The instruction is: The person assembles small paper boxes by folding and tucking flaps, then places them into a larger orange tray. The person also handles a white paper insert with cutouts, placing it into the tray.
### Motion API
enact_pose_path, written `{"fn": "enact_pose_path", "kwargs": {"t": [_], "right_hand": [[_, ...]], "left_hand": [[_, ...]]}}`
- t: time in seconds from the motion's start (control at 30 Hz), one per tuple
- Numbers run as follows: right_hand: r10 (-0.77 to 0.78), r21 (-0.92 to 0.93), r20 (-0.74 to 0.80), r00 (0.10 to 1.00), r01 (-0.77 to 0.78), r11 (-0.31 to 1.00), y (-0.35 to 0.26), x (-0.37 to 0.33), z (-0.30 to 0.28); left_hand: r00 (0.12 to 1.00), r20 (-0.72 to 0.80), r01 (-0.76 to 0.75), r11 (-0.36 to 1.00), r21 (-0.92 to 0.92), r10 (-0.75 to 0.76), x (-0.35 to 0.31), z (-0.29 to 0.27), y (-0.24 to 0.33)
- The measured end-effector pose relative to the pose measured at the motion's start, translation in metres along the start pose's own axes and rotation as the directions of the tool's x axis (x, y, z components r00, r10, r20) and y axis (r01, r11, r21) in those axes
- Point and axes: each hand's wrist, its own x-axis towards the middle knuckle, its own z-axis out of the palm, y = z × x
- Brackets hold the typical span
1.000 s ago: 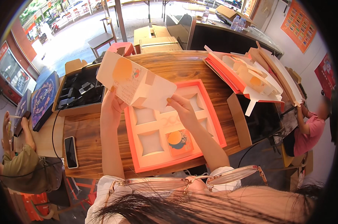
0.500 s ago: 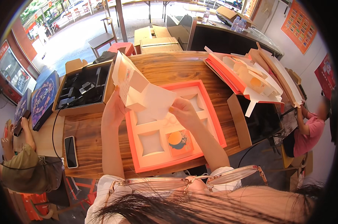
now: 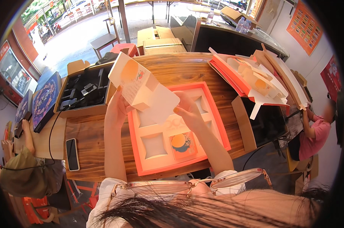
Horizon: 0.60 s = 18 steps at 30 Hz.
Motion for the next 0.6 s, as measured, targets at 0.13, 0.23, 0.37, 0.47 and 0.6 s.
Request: {"fn": "enact_pose_path", "kwargs": {"t": [0.13,0.23,0.37,0.47,0.6], "right_hand": [[-0.13,-0.159,-0.116,0.985,0.111,0.981,0.003,0.003,-0.004],[-0.271,-0.457,-0.169,0.948,0.168,0.873,0.004,0.004,-0.001],[-0.39,-0.763,-0.176,0.904,0.125,0.634,0.0,0.0,0.009],[-0.438,-0.786,-0.15,0.886,0.162,0.597,0.005,0.001,0.005],[-0.452,-0.717,-0.108,0.885,0.245,0.652,0.006,0.0,-0.003]], "left_hand": [[0.998,-0.059,0.0,0.988,0.157,0.009,0.004,0.001,-0.008],[0.996,-0.091,0.033,0.957,0.29,-0.007,0.003,0.007,-0.011],[0.995,-0.097,0.026,0.932,0.362,0.01,-0.002,0.021,-0.011],[0.997,-0.083,0.026,0.931,0.365,0.005,-0.002,0.02,-0.011],[0.997,-0.082,0.034,0.935,0.353,-0.005,0.0,0.011,-0.01]]}}
